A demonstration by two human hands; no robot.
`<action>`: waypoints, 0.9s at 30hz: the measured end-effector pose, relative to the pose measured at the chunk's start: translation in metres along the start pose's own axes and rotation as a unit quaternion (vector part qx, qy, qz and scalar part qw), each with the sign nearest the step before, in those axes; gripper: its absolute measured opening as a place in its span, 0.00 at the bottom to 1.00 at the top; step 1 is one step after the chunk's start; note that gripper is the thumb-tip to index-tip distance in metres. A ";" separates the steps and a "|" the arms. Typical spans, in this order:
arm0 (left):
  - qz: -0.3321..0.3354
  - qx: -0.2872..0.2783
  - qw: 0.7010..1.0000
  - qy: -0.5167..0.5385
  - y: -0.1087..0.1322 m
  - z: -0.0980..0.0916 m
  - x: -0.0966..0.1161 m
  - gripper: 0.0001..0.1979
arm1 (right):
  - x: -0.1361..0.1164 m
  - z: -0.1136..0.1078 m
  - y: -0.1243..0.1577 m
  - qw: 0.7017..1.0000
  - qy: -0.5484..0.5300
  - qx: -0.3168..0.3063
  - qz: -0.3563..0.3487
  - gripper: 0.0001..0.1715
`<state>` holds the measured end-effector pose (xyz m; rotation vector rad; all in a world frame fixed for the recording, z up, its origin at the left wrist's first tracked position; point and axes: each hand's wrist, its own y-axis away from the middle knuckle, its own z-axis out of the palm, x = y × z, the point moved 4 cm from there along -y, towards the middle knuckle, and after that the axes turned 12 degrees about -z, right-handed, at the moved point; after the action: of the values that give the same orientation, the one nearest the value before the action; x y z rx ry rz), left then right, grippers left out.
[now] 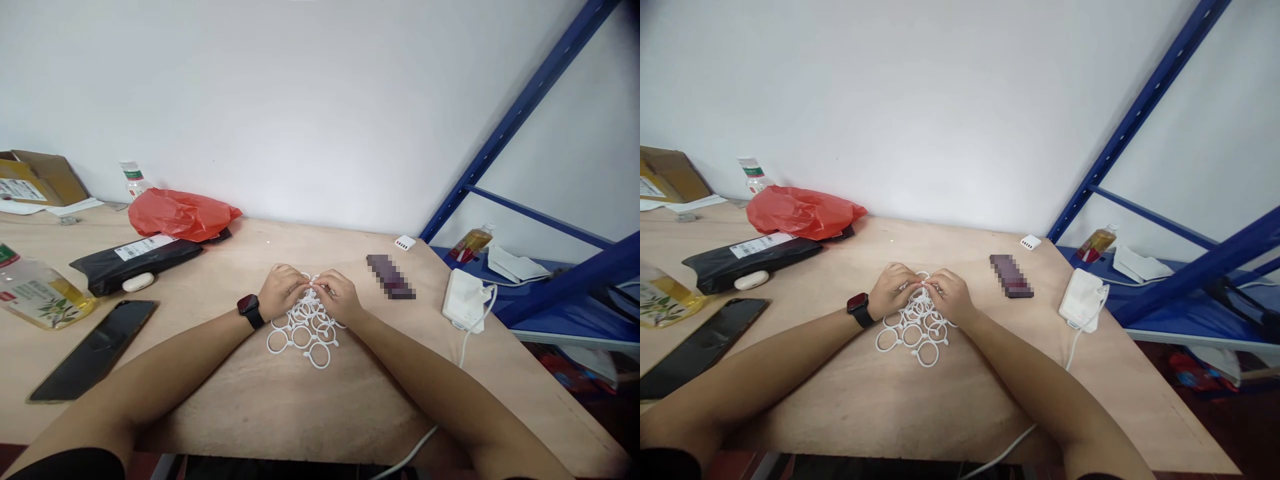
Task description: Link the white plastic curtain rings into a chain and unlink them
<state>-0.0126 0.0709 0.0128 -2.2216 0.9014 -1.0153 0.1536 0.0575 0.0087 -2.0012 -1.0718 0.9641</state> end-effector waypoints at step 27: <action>-0.149 -0.187 0.971 -0.016 -0.004 0.021 -0.022 0.24 | 0.038 0.015 0.006 0.973 -0.053 -0.207 0.093 0.16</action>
<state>-0.0050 0.0940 -0.0064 -2.7471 0.8118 -1.0009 0.1584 0.0913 -0.0148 -2.4470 -1.2396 1.0174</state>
